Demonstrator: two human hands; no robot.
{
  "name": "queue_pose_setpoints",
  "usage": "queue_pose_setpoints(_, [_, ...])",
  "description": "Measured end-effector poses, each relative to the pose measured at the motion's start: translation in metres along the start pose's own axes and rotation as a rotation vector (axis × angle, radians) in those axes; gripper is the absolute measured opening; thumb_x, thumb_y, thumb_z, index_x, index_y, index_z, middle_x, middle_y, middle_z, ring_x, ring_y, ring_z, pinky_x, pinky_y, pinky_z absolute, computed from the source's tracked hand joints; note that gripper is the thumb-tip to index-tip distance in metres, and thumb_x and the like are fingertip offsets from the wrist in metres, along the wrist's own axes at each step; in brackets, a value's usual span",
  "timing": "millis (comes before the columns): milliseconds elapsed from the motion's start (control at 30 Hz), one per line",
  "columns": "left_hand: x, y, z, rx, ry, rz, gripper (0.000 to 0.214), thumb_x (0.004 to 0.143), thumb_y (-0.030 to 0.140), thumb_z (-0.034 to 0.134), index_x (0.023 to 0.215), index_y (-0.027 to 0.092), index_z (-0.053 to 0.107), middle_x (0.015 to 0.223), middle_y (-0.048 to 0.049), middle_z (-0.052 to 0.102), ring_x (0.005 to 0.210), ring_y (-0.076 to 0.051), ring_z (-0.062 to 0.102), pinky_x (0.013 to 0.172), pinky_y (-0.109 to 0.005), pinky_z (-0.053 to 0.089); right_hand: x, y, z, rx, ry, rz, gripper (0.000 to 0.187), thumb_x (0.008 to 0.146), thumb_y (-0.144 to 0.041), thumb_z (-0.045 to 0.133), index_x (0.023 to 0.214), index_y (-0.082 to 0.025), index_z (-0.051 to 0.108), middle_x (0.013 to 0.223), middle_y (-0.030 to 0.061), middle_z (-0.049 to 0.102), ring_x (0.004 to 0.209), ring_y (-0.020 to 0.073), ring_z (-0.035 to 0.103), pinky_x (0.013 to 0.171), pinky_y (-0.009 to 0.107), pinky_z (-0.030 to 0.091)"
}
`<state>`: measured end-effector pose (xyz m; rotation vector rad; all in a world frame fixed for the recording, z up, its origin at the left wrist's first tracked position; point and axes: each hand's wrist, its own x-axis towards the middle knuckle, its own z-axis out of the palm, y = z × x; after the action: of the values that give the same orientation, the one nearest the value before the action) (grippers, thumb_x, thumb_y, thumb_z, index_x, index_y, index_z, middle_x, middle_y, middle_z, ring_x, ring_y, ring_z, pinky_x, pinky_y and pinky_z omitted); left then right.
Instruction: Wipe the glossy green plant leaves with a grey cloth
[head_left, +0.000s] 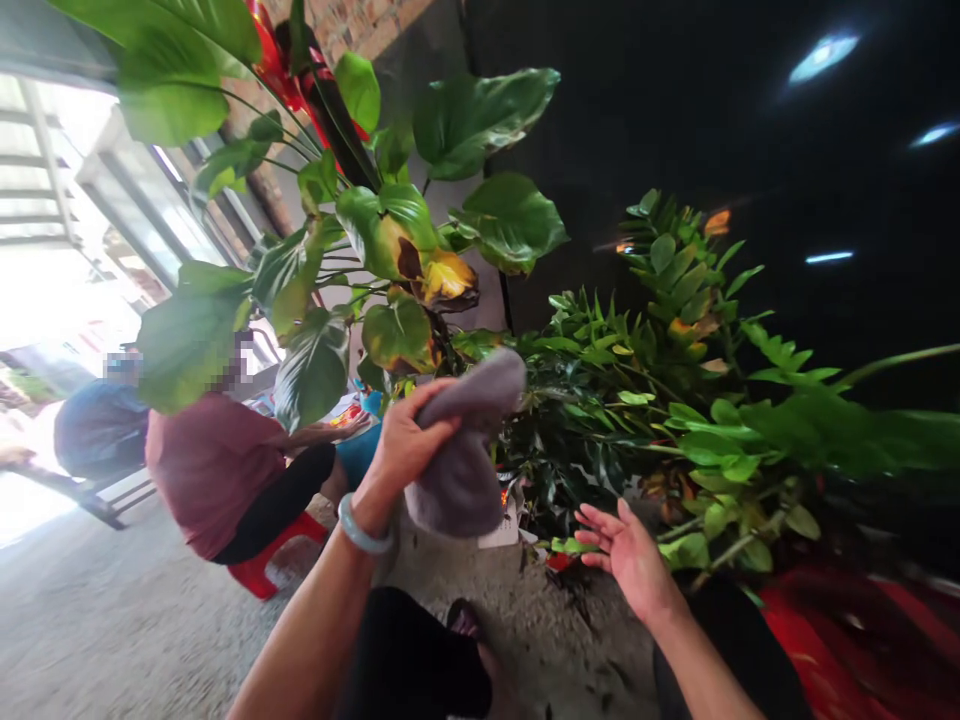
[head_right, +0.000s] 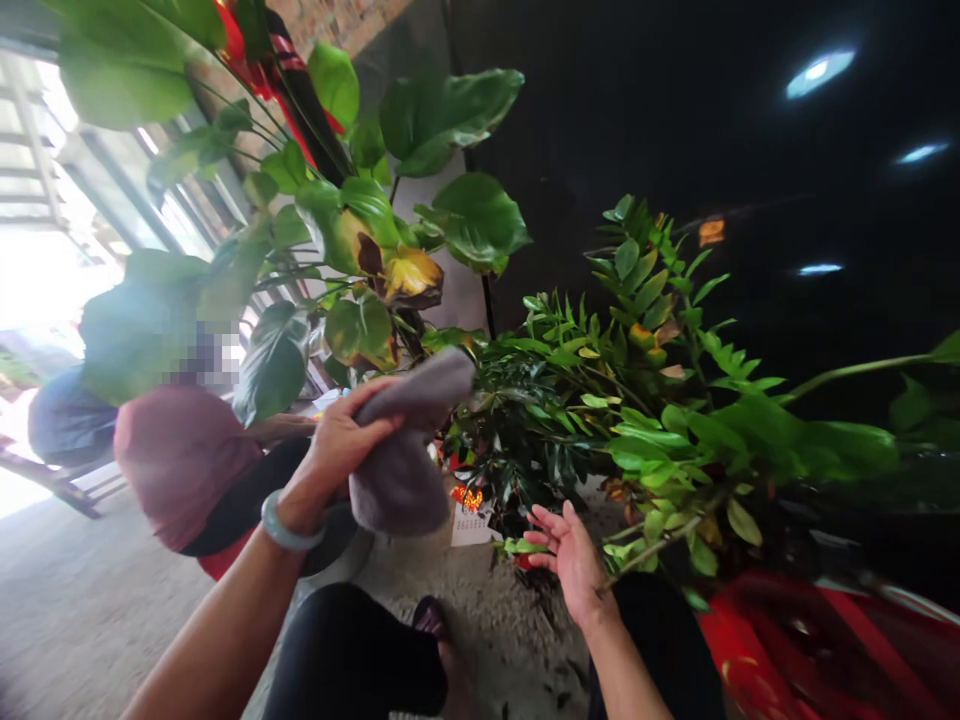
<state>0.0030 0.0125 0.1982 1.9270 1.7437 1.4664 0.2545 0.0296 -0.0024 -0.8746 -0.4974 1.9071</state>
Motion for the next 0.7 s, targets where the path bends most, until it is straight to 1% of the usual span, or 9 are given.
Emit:
queue_pose_setpoints(67, [0.012,-0.007,0.003,0.042,0.218,-0.003,0.044,0.068,0.025,0.064,0.112,0.019,0.067,0.11,-0.0036,0.071,0.105,-0.024,0.063,0.099,-0.039,0.047,0.002,0.003,0.001,-0.002,0.001,-0.016,0.041,0.073,-0.054,0.064,0.087,-0.017,0.075,0.099,0.0144,0.074,0.076,0.0251,0.069,0.057,0.034,0.054])
queue_pose_setpoints(133, [0.011,-0.021,0.017,0.09,0.221,-0.047,0.045,0.067,0.023,0.062,0.112,0.018,0.067,0.112,-0.0048,0.07,0.105,-0.024,0.063,0.099,-0.04,0.046,0.002,0.006,0.002,-0.001,0.001,-0.025,0.041,0.073,-0.054,0.065,0.087,-0.017,0.075,0.099,0.0145,0.074,0.076,0.0253,0.069,0.057,0.034,0.054])
queue_pose_setpoints(200, [-0.005,-0.038,0.032,0.16,0.0,-0.122,0.045,0.063,0.017,0.061,0.107,0.017,0.069,0.108,-0.0059,0.072,0.102,-0.025,0.064,0.097,-0.04,0.047,0.001,0.007,0.003,0.001,0.002,-0.031,0.04,0.072,-0.053,0.066,0.085,-0.017,0.075,0.097,0.0145,0.075,0.075,0.025,0.069,0.057,0.033,0.054])
queue_pose_setpoints(300, [-0.038,-0.055,0.039,0.217,-0.494,-0.212,0.044,0.056,0.012,0.06,0.097,0.017,0.073,0.091,-0.004,0.075,0.088,-0.024,0.067,0.086,-0.036,0.052,-0.002,0.005,0.001,-0.006,0.021,-0.011,0.038,0.072,-0.052,0.066,0.079,-0.017,0.076,0.09,0.0128,0.076,0.071,0.0236,0.068,0.055,0.032,0.053])
queue_pose_setpoints(367, [-0.049,-0.057,0.028,0.18,-0.623,-0.233,0.042,0.057,0.013,0.059,0.096,0.018,0.073,0.086,-0.0023,0.075,0.081,-0.023,0.067,0.08,-0.034,0.053,-0.003,0.003,-0.001,-0.016,0.034,0.004,0.037,0.072,-0.052,0.066,0.076,-0.017,0.076,0.086,0.0123,0.076,0.068,0.0228,0.068,0.054,0.032,0.052])
queue_pose_setpoints(433, [-0.045,-0.054,0.013,0.146,-0.486,-0.202,0.04,0.061,0.015,0.058,0.098,0.018,0.072,0.089,-0.0022,0.075,0.083,-0.022,0.067,0.08,-0.033,0.053,-0.003,0.001,-0.002,-0.02,0.046,-0.002,0.037,0.072,-0.052,0.066,0.076,-0.017,0.076,0.086,0.0128,0.077,0.067,0.0225,0.067,0.053,0.032,0.052])
queue_pose_setpoints(500, [-0.029,-0.048,0.002,0.156,-0.215,-0.134,0.04,0.064,0.018,0.059,0.102,0.019,0.07,0.098,-0.0037,0.074,0.092,-0.023,0.066,0.088,-0.035,0.051,-0.003,0.0,-0.001,-0.016,0.049,-0.019,0.037,0.071,-0.051,0.067,0.078,-0.016,0.077,0.09,0.0132,0.077,0.069,0.0225,0.067,0.054,0.031,0.052])
queue_pose_setpoints(600, [-0.006,-0.046,0.006,0.189,0.085,-0.042,0.044,0.068,0.022,0.061,0.111,0.019,0.067,0.113,-0.0059,0.07,0.107,-0.025,0.062,0.101,-0.04,0.045,-0.002,0.003,0.003,-0.002,0.045,-0.051,0.037,0.069,-0.052,0.068,0.081,-0.018,0.077,0.093,0.0118,0.076,0.074,0.023,0.067,0.055,0.031,0.053])
queue_pose_setpoints(700, [-0.007,-0.054,0.032,0.206,0.004,-0.063,0.047,0.067,0.016,0.06,0.114,0.018,0.065,0.117,-0.0068,0.068,0.111,-0.024,0.06,0.102,-0.04,0.044,-0.002,0.008,0.007,0.0,0.026,-0.075,0.037,0.068,-0.053,0.07,0.084,-0.02,0.077,0.097,0.011,0.075,0.08,0.025,0.066,0.058,0.033,0.053])
